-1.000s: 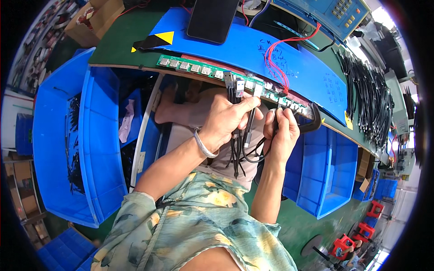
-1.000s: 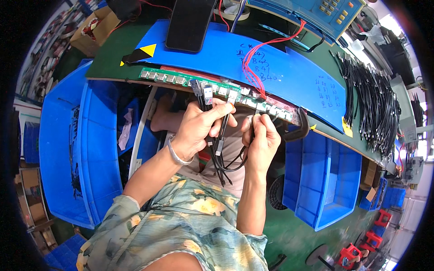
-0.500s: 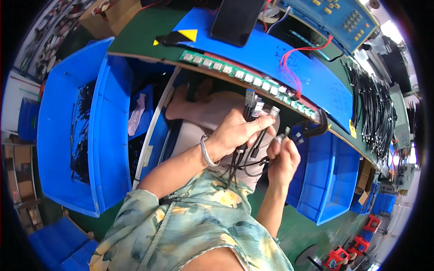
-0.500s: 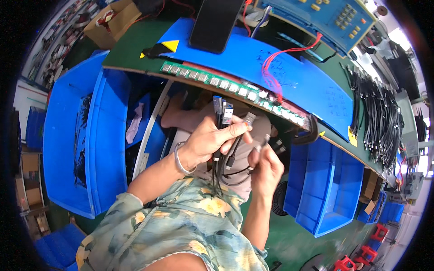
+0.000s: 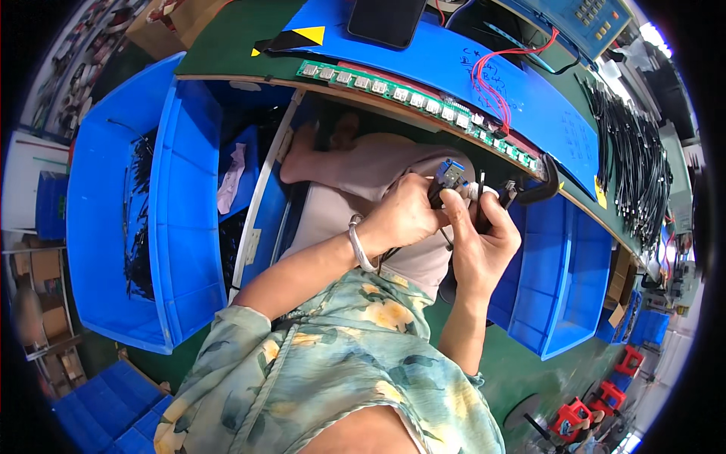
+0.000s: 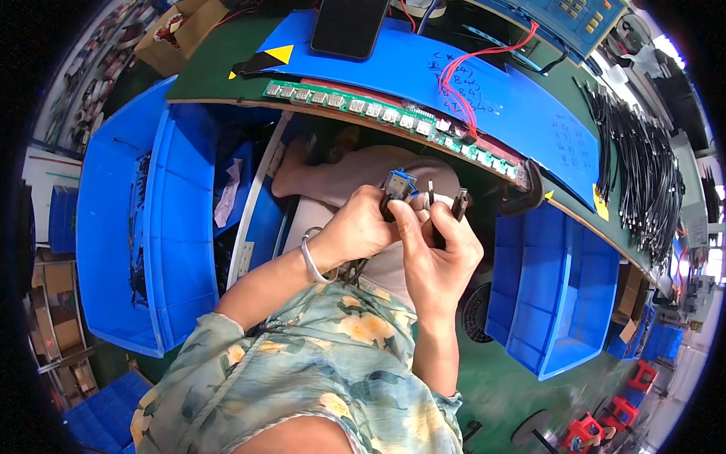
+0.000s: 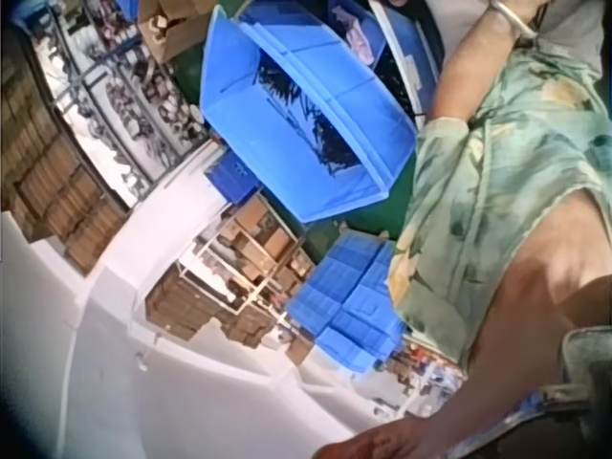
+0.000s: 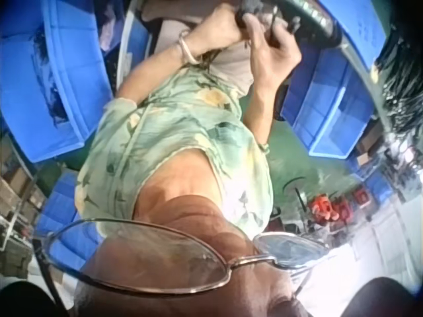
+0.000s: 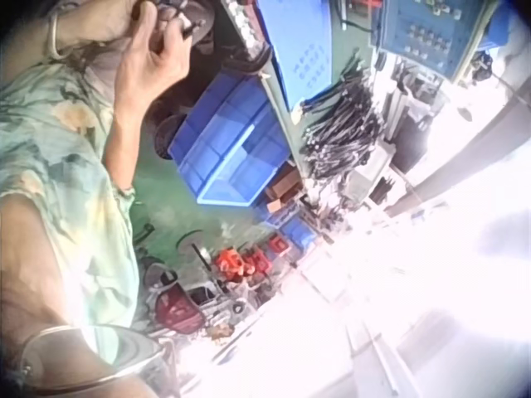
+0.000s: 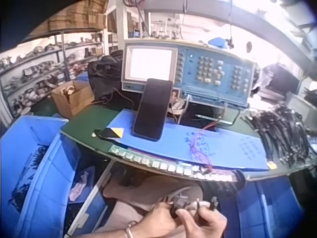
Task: Testing USB cables using a specialized testing machine at an electronics workbench.
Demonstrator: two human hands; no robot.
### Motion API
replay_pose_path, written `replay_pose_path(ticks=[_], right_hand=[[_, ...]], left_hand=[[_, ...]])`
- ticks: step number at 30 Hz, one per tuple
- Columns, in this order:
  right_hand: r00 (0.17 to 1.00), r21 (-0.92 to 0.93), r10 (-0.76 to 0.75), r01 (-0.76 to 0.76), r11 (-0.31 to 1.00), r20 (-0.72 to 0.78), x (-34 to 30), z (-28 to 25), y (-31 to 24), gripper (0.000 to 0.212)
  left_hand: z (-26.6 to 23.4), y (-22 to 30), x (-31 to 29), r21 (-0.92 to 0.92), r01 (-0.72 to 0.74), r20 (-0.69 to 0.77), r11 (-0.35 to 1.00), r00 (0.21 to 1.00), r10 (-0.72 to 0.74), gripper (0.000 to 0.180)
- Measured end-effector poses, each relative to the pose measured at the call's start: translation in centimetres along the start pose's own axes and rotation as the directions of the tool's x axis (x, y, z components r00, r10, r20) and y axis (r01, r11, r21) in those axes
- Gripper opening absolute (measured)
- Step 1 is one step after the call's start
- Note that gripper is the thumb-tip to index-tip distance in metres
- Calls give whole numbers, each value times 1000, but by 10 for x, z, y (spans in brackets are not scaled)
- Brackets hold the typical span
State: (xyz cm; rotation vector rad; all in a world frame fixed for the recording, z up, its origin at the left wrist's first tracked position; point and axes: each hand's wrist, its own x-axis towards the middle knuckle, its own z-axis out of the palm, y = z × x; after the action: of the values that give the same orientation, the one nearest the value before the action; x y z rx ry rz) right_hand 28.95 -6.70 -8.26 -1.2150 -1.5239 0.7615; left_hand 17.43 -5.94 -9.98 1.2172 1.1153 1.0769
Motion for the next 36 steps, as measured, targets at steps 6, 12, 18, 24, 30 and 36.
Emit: replay_pose_path(ticks=[6, 12, 18, 24, 30, 36], right_hand=[[985, 322, 149, -113, 940, -91, 3, -8, 10, 1], [974, 333, 173, -115, 936, -148, 13, -47, -1, 3], [999, 217, -15, 21, 976, -30, 10, -11, 2, 5], [952, 282, 274, -303, 910, 138, -14, -37, -9, 27], [885, 569, 446, -437, 697, 133, -31, -19, 10, 19], [919, 663, 327, -105, 741, -220, -20, -30, 17, 16]], left_hand=[[-11, -13, -4, -75, -160, 105, 984, 980, 168, 21], [-24, -11, -3, -203, -186, -127, 961, 979, 162, 14], [-5, 6, -12, -250, -102, 65, 963, 990, 122, 14], [-35, 21, -5, -498, -222, -307, 838, 949, 69, 25], [-21, 28, -31, -740, -63, -76, 669, 997, 11, 22], [-28, 4, -43, -600, 50, -57, 798, 993, -104, 22]])
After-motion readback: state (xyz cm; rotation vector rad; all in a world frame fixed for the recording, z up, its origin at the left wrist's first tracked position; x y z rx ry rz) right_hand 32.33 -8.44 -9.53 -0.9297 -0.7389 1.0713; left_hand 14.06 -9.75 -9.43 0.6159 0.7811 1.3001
